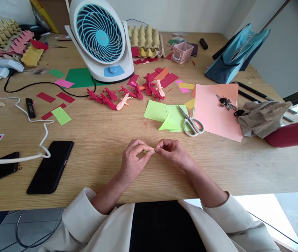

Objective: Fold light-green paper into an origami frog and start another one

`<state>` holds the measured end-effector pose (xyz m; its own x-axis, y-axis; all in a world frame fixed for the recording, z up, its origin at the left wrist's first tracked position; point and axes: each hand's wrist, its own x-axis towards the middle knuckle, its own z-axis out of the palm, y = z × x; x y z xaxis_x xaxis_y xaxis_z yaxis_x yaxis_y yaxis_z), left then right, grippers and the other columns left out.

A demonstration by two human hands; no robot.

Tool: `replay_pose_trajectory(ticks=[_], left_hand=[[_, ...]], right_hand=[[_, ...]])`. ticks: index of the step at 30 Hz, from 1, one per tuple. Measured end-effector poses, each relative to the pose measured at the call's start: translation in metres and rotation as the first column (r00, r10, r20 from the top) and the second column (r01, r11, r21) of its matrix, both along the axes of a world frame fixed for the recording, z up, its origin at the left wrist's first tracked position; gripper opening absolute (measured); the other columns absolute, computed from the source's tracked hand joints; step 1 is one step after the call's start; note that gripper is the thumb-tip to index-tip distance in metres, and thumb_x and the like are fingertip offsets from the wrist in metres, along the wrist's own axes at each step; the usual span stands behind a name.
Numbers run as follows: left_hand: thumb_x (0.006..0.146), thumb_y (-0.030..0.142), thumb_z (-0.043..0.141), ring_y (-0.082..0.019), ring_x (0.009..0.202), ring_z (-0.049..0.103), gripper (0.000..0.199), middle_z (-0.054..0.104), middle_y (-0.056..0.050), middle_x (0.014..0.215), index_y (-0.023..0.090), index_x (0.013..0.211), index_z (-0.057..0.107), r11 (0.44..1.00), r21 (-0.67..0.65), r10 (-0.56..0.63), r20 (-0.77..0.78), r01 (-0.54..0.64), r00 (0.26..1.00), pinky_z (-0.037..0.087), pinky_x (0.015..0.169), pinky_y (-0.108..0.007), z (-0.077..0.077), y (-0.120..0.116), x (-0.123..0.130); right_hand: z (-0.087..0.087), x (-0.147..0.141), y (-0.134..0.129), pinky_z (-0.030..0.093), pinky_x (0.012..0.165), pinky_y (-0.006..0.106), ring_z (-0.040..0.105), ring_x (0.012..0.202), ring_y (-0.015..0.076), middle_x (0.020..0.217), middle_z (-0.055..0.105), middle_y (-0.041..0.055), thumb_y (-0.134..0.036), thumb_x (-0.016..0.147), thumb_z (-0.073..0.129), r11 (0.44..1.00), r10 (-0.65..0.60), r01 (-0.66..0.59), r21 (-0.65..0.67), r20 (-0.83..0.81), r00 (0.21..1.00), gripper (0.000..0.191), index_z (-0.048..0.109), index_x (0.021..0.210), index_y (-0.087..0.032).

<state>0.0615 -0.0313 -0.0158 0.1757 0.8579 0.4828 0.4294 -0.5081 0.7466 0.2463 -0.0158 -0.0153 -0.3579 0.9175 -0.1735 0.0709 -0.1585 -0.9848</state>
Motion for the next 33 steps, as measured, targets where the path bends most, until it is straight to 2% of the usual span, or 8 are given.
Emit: replay_pose_trajectory(ticks=[6,14,20,23,27,33], left_hand=[[0.088,0.019,0.066,-0.017,0.077,0.057,0.007,0.061,-0.001,0.075,0.022,0.081,0.066,0.996,0.092,0.029,-0.142,-0.016,0.989,0.046,0.075,-0.033,-0.0016,-0.0009,-0.0005],[0.088,0.017,0.063,-0.019,0.079,0.055,0.006,0.063,-0.002,0.079,0.022,0.087,0.062,0.975,0.223,0.054,-0.316,0.019,0.947,0.041,0.082,-0.037,-0.0027,-0.0011,-0.0022],[0.088,0.015,0.060,-0.021,0.081,0.055,0.007,0.063,-0.003,0.081,0.022,0.085,0.058,0.979,0.203,0.067,-0.351,0.007,0.934,0.041,0.083,-0.039,-0.0019,-0.0013,-0.0005],[0.088,0.015,0.059,-0.021,0.082,0.054,0.008,0.062,-0.003,0.081,0.021,0.083,0.057,0.986,0.166,0.075,-0.333,-0.020,0.940,0.041,0.084,-0.039,-0.0013,-0.0018,0.0000],[0.088,0.018,0.062,-0.019,0.080,0.056,0.011,0.060,-0.002,0.077,0.021,0.078,0.057,0.993,0.109,0.072,-0.248,-0.046,0.966,0.043,0.081,-0.036,-0.0006,-0.0009,-0.0011],[0.088,0.024,0.067,-0.016,0.074,0.056,0.013,0.058,0.000,0.071,0.021,0.076,0.063,0.997,0.038,0.068,-0.130,-0.064,0.989,0.044,0.075,-0.033,-0.0002,0.0004,-0.0033]], right_hand=[[0.0049,0.0007,0.0020,0.025,0.054,0.025,0.034,0.057,0.0088,0.060,0.048,-0.0043,-0.059,0.075,0.070,0.999,0.009,-0.008,-0.041,0.024,1.000,0.044,0.062,0.072,-0.016],[0.0022,0.0027,0.0027,0.024,0.054,0.025,0.033,0.057,0.0089,0.059,0.045,-0.0052,-0.057,0.074,0.073,0.997,0.006,-0.005,-0.078,0.021,1.000,0.043,0.062,0.071,-0.016],[0.0019,0.0038,0.0017,0.028,0.057,0.026,0.037,0.060,0.0097,0.064,0.049,-0.0038,-0.057,0.078,0.070,0.999,0.006,-0.005,-0.052,0.008,1.000,0.042,0.062,0.073,-0.016],[0.0033,0.0037,0.0010,0.033,0.061,0.026,0.043,0.064,0.0113,0.070,0.053,-0.0021,-0.054,0.083,0.067,0.999,-0.027,0.027,0.017,-0.019,0.999,0.038,0.060,0.076,-0.017],[0.0057,0.0021,-0.0015,0.039,0.065,0.027,0.050,0.071,0.0137,0.078,0.058,0.0007,-0.042,0.089,0.064,0.983,-0.024,0.024,0.184,-0.001,1.000,0.024,0.064,0.089,-0.019],[0.0079,-0.0013,-0.0057,0.047,0.070,0.031,0.055,0.076,0.0160,0.085,0.060,0.0038,-0.030,0.092,0.060,0.877,-0.053,-0.012,0.480,0.122,0.991,0.010,0.066,0.090,-0.021]])
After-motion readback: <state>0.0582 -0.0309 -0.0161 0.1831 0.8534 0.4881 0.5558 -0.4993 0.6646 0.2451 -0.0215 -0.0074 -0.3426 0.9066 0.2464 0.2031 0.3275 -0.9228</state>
